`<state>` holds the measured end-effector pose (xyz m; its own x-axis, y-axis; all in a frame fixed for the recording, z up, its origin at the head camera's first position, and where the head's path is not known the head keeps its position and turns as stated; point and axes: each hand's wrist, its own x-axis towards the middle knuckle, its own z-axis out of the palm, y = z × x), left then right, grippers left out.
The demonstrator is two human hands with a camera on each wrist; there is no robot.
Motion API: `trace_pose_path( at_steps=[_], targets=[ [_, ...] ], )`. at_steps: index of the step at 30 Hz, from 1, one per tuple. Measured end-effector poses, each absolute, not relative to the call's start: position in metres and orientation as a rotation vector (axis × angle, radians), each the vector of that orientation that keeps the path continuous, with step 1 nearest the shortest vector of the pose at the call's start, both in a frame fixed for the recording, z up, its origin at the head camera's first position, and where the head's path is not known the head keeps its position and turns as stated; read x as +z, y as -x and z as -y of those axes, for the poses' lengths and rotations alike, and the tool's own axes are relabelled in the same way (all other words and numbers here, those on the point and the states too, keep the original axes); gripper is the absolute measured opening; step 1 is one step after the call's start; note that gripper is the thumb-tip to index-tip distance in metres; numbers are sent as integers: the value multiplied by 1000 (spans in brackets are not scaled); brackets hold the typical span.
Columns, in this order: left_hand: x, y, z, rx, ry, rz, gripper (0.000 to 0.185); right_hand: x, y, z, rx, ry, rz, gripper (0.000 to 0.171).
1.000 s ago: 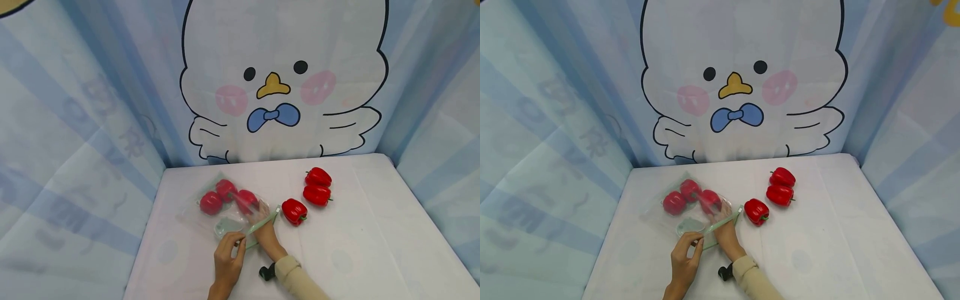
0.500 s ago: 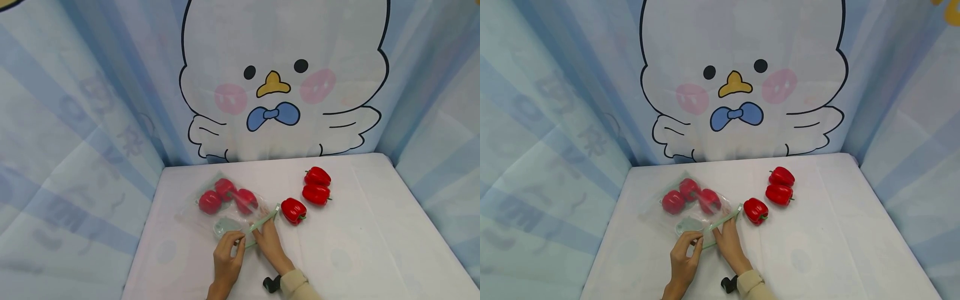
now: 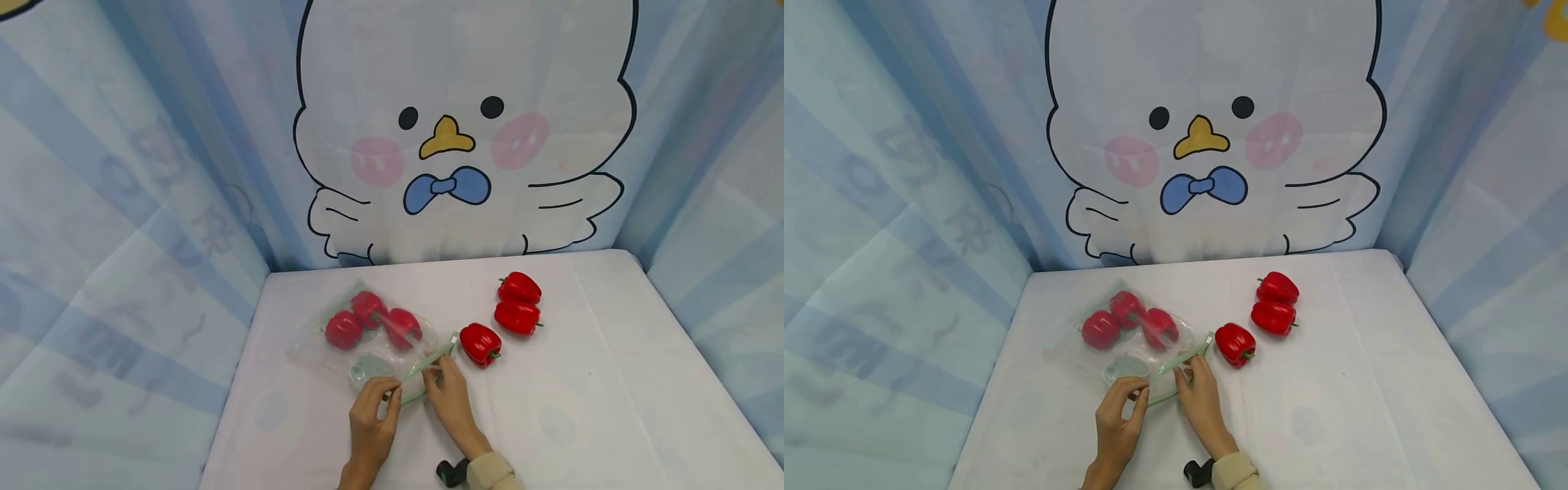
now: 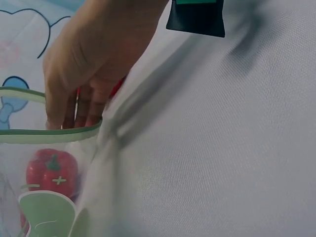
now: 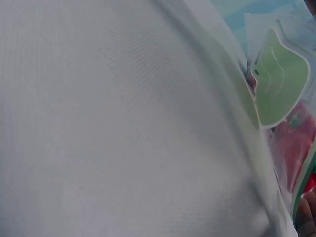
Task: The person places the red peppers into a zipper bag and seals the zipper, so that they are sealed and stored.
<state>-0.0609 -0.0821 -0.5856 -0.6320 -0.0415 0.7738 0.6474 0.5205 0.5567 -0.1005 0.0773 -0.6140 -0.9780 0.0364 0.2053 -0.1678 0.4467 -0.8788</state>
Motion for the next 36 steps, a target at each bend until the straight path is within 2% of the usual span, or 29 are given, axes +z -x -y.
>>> trace_pose_path(
  at_steps=[4, 13, 21, 28, 36],
  targets=[
    [-586, 62, 83, -1141, 505, 1974, 24, -611, 99, -83, 1592, -98, 2460, 18],
    [-587, 63, 83, -1139, 518, 1954, 23, -600, 91, -98, 1626, -10, 2415, 26],
    [-586, 62, 83, -1146, 518, 1960, 26, -589, 88, -114, 1574, 148, 2361, 24],
    [-586, 61, 82, -1144, 514, 1969, 27, -580, 92, -128, 1499, 292, 2237, 21],
    [-587, 63, 84, -1122, 517, 1981, 29, -583, 101, -142, 1433, 469, 2158, 28]
  ],
)
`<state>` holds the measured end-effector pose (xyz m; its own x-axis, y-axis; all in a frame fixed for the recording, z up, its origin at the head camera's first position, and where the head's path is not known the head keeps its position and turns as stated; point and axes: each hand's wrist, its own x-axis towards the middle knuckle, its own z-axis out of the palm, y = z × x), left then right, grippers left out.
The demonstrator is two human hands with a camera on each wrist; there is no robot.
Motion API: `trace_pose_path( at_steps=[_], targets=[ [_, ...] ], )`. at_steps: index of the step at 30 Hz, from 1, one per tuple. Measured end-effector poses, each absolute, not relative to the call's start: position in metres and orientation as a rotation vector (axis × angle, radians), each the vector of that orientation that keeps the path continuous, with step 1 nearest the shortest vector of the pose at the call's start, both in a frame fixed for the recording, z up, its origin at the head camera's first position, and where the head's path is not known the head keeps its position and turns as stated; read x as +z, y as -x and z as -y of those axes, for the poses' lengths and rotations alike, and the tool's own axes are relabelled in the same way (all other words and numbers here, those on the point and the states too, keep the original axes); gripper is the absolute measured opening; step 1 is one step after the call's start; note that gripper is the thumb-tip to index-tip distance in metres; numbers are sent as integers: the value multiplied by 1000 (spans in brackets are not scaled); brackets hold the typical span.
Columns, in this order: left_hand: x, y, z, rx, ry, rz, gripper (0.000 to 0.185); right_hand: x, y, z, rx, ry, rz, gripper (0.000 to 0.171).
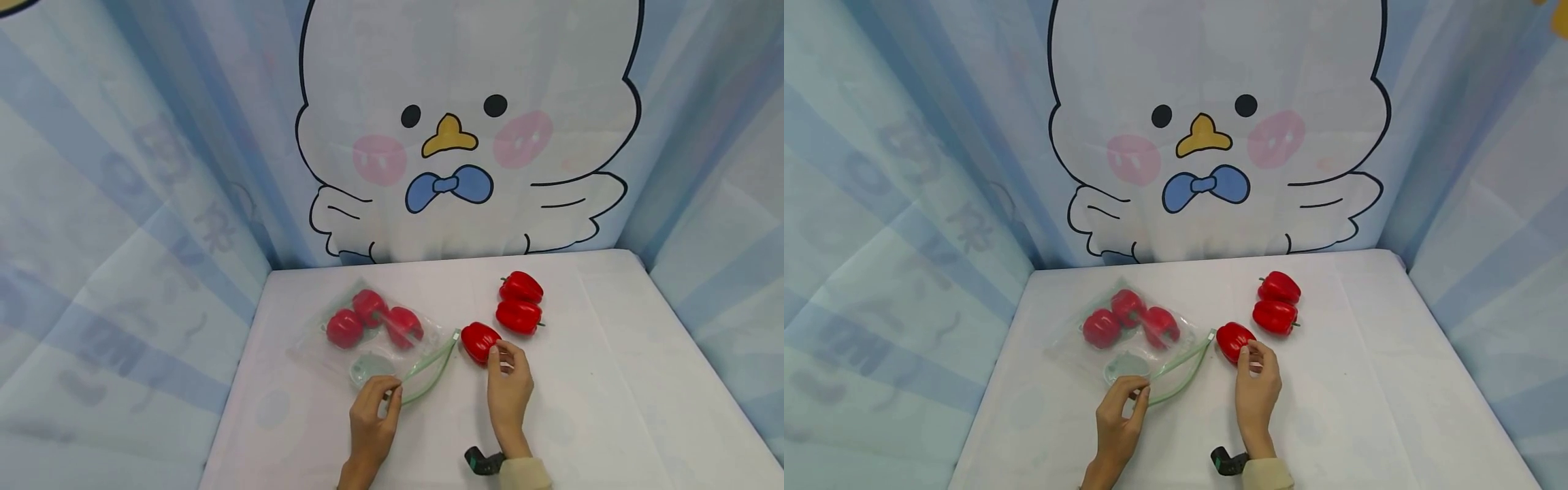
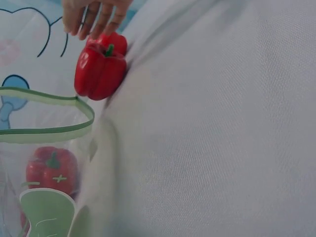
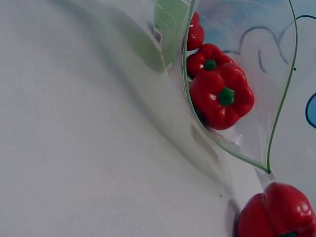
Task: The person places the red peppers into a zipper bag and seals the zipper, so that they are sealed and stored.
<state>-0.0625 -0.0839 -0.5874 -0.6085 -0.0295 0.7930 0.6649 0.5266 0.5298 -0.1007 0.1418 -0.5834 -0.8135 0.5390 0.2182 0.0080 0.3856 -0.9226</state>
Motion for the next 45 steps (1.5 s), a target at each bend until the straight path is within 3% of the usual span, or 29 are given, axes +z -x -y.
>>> trace_pose_path(
  at_steps=[14, 45],
  targets=[
    [-585, 62, 82, -1141, 505, 2007, 25, -588, 115, -152, 1590, 669, 2462, 65],
    [-584, 61, 81, -1128, 516, 2009, 27, -608, 99, -146, 1698, 470, 2361, 70]
  ],
)
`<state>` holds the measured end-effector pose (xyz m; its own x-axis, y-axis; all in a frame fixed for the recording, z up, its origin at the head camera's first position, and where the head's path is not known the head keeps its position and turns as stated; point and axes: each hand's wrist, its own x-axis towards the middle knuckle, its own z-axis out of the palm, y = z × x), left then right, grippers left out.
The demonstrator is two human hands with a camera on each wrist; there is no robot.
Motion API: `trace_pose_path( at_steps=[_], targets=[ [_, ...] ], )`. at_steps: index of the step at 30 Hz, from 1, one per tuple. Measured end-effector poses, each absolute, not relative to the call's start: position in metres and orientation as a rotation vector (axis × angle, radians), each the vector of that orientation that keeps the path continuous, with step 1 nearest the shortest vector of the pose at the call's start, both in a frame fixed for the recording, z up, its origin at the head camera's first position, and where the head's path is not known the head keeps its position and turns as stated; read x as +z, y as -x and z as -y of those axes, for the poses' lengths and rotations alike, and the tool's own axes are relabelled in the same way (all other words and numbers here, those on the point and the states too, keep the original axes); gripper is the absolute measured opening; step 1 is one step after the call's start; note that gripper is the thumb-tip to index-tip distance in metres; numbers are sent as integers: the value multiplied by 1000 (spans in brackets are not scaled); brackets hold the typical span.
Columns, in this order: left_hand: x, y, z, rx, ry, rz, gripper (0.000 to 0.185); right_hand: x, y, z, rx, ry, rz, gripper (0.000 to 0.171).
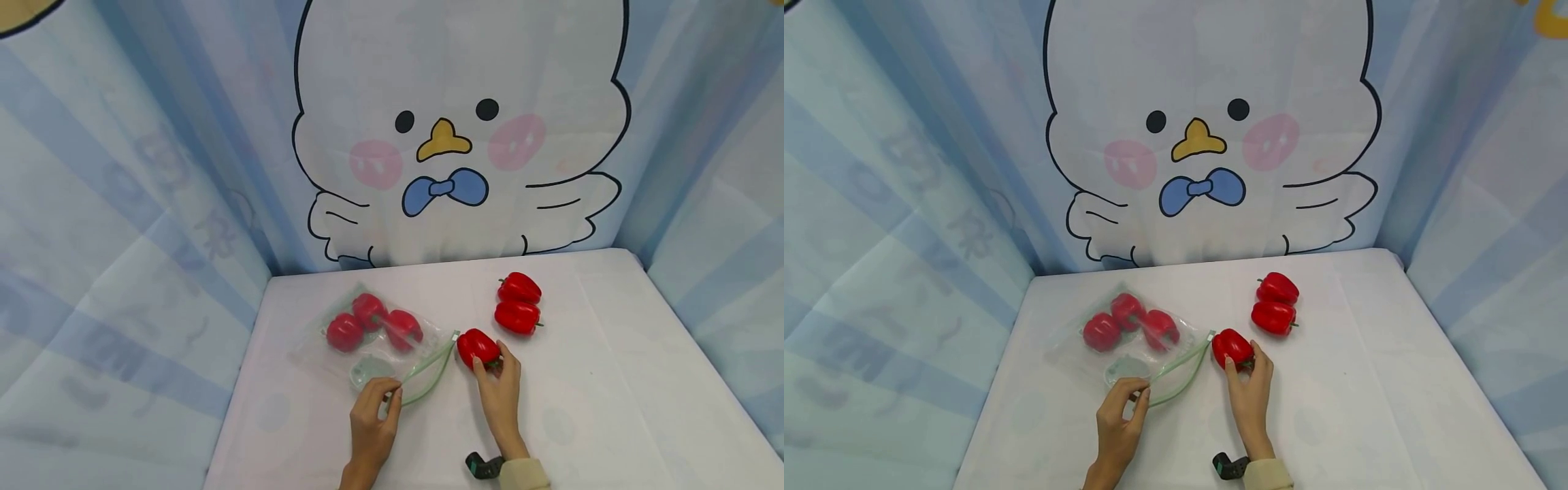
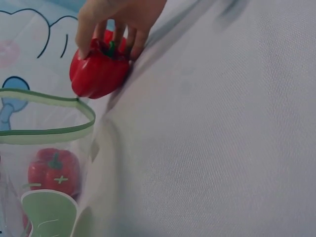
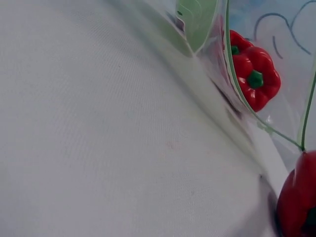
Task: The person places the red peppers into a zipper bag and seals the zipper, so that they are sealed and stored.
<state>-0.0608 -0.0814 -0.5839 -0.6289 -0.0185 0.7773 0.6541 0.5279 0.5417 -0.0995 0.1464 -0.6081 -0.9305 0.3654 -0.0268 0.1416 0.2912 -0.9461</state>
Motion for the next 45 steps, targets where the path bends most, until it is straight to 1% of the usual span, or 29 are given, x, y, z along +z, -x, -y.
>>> trace_pose_path(
  at_steps=[6, 15, 19, 23, 26, 32, 39, 45],
  targets=[
    [-585, 60, 81, -1123, 507, 2013, 26, -610, 98, -148, 1800, 453, 2299, 65],
    [-585, 60, 81, -1123, 506, 2006, 26, -608, 94, -153, 1891, 432, 2305, 68],
    [-585, 59, 80, -1130, 502, 2019, 24, -607, 93, -156, 1917, 449, 2312, 68],
    [-586, 59, 80, -1127, 504, 2016, 25, -606, 92, -158, 1959, 477, 2312, 67],
    [-587, 60, 81, -1125, 505, 2008, 28, -602, 90, -158, 2000, 500, 2315, 65],
    [-584, 62, 80, -1136, 497, 2013, 26, -593, 83, -155, 2085, 519, 2352, 66],
    [-582, 63, 80, -1134, 507, 2003, 26, -588, 76, -154, 2126, 555, 2393, 61],
    [-582, 63, 80, -1129, 501, 2003, 26, -585, 71, -148, 2203, 536, 2383, 63]
  ],
)
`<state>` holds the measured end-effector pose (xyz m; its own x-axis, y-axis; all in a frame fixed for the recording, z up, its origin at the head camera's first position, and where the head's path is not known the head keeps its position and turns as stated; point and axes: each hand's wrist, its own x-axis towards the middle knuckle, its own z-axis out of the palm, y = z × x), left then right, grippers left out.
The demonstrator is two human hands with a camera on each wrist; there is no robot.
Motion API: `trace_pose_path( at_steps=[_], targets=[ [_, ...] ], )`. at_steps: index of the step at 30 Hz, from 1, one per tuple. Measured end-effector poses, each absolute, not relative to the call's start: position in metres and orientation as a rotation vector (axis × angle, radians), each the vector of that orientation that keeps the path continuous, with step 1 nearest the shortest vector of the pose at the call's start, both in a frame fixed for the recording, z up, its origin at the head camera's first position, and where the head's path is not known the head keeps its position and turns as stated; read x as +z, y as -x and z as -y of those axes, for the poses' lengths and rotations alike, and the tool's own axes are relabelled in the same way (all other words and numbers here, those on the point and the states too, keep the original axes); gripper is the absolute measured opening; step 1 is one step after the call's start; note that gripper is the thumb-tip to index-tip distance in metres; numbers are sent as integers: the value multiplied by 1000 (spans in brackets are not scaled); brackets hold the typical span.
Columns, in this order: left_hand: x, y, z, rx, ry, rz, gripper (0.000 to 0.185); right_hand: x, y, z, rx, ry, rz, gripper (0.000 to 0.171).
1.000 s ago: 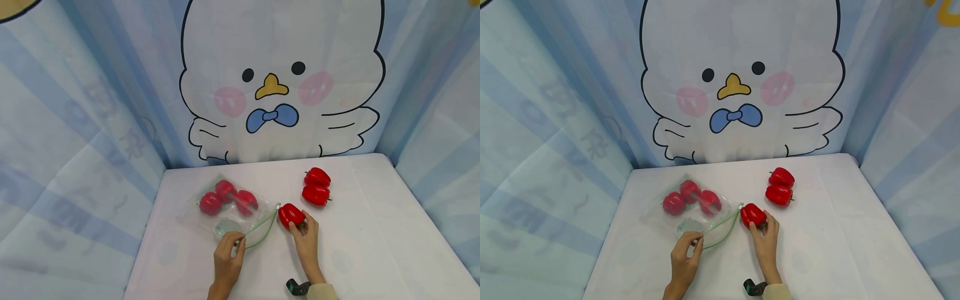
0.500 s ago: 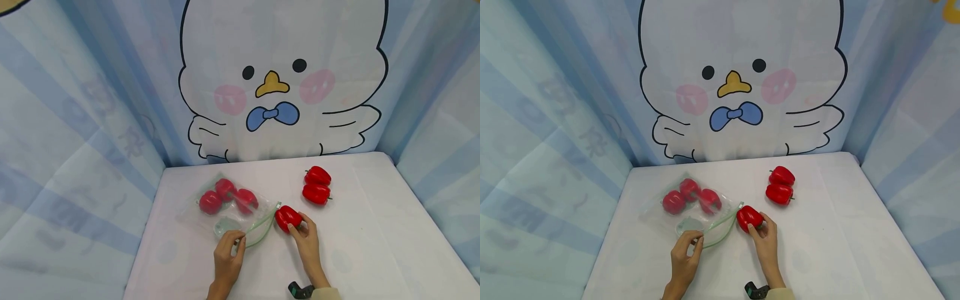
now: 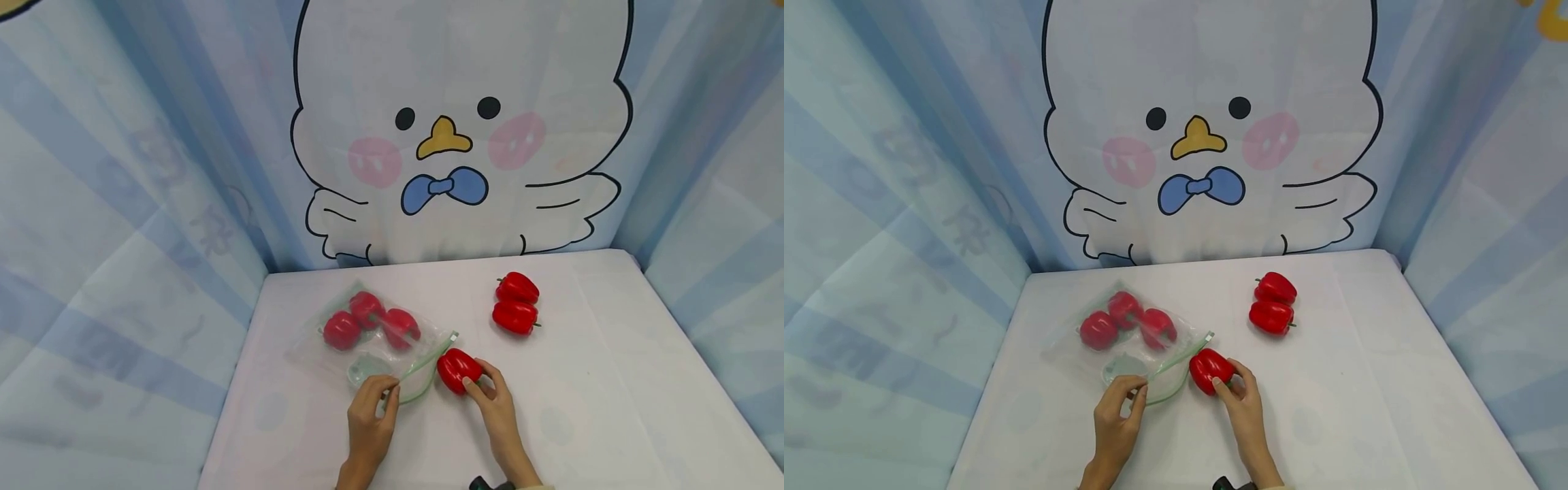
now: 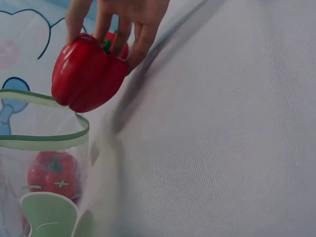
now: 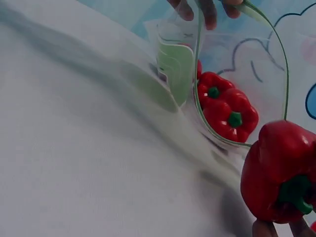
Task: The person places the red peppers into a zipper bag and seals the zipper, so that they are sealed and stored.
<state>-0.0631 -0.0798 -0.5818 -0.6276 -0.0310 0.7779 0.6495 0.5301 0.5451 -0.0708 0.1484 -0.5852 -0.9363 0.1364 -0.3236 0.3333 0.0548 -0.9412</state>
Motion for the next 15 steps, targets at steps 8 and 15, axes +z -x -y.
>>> trace_pose_path(
  at_steps=[8, 15],
  targets=[
    [-581, 65, 79, -1135, 504, 1999, 29, -583, 67, -140, -2028, -432, -2130, 60],
    [-581, 63, 79, -1129, 503, 2005, 28, -581, 63, -137, -2044, -432, -2101, 60]
  ],
)
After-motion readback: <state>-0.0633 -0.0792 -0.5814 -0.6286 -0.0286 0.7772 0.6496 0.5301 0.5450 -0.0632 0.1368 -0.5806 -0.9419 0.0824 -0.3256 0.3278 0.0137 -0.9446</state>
